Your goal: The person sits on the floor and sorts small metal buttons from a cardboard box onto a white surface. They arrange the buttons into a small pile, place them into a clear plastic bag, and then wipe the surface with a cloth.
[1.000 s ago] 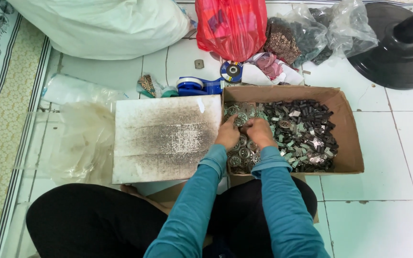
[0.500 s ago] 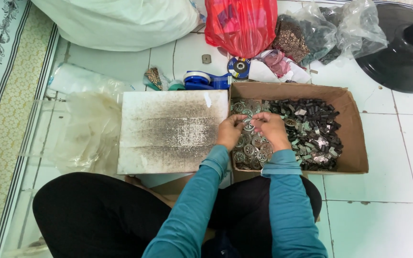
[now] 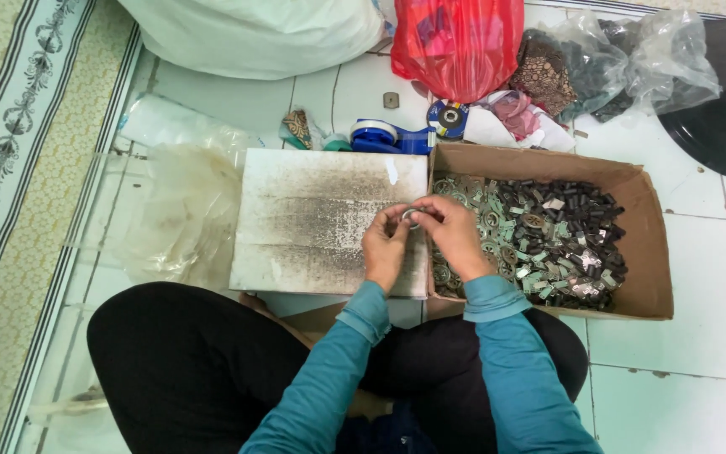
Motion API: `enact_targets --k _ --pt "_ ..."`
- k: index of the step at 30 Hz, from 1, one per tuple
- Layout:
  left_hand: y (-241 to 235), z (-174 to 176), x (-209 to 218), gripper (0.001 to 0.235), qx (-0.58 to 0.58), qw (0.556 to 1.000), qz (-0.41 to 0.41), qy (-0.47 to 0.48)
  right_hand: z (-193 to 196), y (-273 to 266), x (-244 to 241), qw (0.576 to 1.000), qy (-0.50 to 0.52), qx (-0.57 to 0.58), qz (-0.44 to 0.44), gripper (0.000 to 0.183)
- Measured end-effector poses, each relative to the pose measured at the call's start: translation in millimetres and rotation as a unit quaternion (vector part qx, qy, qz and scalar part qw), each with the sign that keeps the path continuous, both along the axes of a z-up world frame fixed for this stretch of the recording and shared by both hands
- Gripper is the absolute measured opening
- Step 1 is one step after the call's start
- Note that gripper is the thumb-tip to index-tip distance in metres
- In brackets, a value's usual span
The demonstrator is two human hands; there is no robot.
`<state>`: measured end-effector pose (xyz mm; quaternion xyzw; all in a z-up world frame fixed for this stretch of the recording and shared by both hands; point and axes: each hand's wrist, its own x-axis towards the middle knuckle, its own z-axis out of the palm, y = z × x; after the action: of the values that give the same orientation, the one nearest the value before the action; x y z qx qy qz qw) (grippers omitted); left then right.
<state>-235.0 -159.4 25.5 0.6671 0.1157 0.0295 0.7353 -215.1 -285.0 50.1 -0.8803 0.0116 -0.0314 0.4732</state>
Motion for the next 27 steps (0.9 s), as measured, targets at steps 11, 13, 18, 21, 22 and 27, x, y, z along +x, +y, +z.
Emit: enact_targets --k 11,13,18,21,22,27 --pt "64.9 -17.0 7.9 0.026 0.375 0.926 0.025 -0.044 -44.6 46.3 17.8 0.958 -0.222 -0.144 0.110 0.016" --pt "63.2 -27.4 12.0 0.026 0.435 0.897 0.033 -0.070 -46.5 46.9 18.4 0.947 -0.236 -0.186 0.115 0.017" --pt "63.0 -27.5 16.8 0.023 0.485 0.869 0.044 -0.092 -45.1 53.5 13.2 0.946 -0.202 -0.232 0.097 0.022" --pt "62.6 -33.7 21.5 0.022 0.503 0.860 0.031 -0.082 -47.1 51.8 13.6 0.944 -0.192 -0.248 0.099 0.021" --pt "62.1 -34.8 23.0 0.022 0.503 0.860 0.030 -0.083 -48.8 50.9 14.2 0.944 -0.193 -0.248 0.097 0.021" --pt "47.3 -31.5 38.8 0.018 0.484 0.867 0.009 -0.116 -45.2 41.7 21.8 0.965 -0.155 -0.202 0.063 0.019"
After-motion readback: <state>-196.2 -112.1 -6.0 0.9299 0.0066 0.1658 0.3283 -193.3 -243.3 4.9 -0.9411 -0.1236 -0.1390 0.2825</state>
